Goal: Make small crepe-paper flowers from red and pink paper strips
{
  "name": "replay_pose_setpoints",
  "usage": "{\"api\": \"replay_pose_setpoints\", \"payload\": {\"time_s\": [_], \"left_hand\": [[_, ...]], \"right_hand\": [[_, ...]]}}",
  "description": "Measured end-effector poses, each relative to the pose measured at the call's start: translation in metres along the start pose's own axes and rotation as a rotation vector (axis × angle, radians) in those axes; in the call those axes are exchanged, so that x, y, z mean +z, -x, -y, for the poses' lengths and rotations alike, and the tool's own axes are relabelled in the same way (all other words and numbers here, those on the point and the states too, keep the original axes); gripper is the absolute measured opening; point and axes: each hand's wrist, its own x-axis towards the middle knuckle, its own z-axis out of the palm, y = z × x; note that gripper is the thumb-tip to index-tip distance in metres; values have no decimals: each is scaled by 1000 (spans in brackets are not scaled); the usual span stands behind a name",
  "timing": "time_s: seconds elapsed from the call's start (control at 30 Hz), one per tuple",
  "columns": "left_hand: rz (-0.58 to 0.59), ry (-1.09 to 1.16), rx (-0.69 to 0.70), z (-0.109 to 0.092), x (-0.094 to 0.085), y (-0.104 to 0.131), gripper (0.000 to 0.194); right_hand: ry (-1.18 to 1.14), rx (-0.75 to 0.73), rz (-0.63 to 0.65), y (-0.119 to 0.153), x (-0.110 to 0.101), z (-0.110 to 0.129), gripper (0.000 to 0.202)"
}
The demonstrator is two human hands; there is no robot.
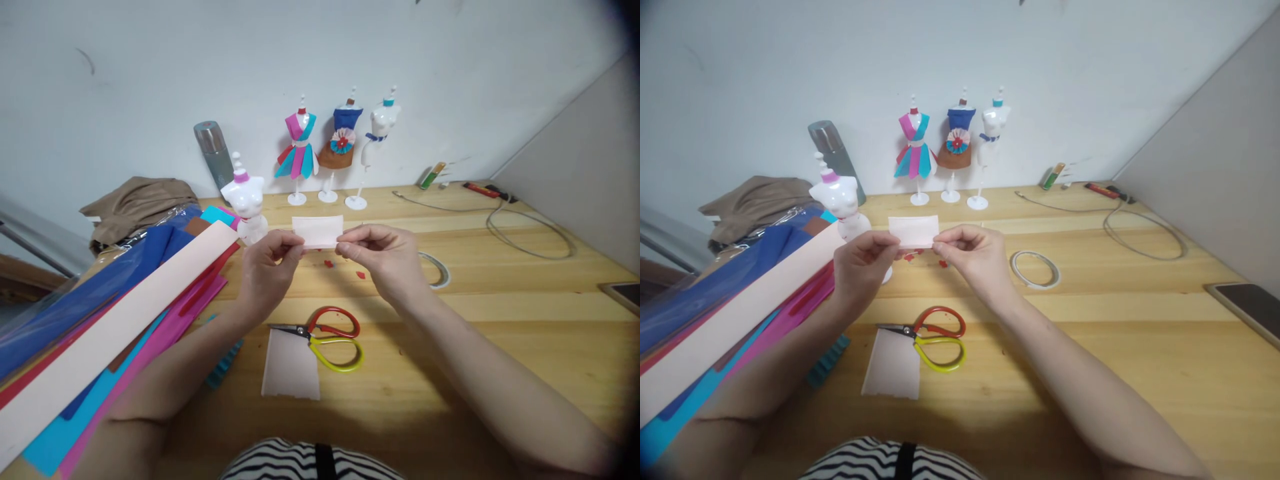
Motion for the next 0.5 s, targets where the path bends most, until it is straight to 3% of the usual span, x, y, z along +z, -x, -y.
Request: {"api": "replay_pose_setpoints", "payload": {"time_s": [0.5], "left_hand": [[-1,95,-60,-3,4,-1,5]], "right_hand": [[13,-18,-12,2,1,4,12]]}}
